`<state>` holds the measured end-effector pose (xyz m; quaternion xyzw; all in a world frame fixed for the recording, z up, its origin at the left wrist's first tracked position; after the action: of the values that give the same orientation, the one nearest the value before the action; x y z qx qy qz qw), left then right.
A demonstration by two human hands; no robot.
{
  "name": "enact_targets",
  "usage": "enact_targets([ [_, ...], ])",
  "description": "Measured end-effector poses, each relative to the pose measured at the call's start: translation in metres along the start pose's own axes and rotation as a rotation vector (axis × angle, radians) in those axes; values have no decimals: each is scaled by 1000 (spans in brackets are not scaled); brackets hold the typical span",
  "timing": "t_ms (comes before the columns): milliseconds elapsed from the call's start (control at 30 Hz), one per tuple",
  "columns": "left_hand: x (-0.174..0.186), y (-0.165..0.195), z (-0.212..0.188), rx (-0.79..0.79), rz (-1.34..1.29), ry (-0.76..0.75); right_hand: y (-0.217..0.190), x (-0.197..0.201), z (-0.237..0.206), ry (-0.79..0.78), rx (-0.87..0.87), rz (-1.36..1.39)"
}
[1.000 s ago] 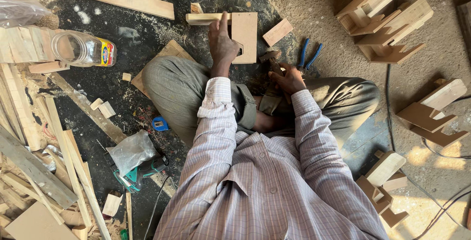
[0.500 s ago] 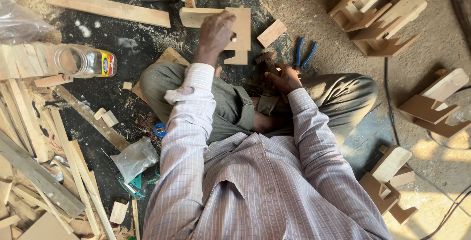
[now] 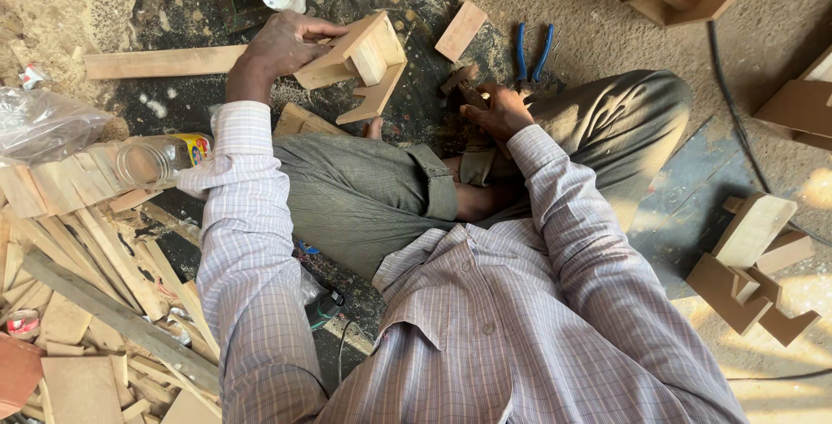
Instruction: The person sits on the workshop floor assembling small wooden box-shaped pieces. They hammer nails into the joints with a hammer, use pliers to pull or adjust nails, fit pieces together, and shape a joint with a small chisel.
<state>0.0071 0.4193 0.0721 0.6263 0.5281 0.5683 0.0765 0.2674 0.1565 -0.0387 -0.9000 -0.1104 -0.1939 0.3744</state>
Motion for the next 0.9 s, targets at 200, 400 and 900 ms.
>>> enact_targets([
  [200, 8, -14, 3, -16, -113, 11, -5, -3, 3, 22, 0, -8],
  [400, 4, -12, 7, -28, 51, 19, -8, -2, 6, -4, -2, -61],
  [900, -52, 0, 20, -349, 690, 305, -27, 0, -3, 12, -26, -94],
])
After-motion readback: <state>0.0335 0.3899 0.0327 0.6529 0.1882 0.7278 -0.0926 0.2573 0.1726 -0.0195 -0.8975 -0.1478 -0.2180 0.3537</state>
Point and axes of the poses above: each hand's wrist, its own z-axis towards the middle knuckle, its own x-axis out of the back of the hand, y = z × x, the point moved 1 cm from there along z, towards the middle knuckle, and after that the axes turned 13 degrees about -x, right-handed, at the moved point
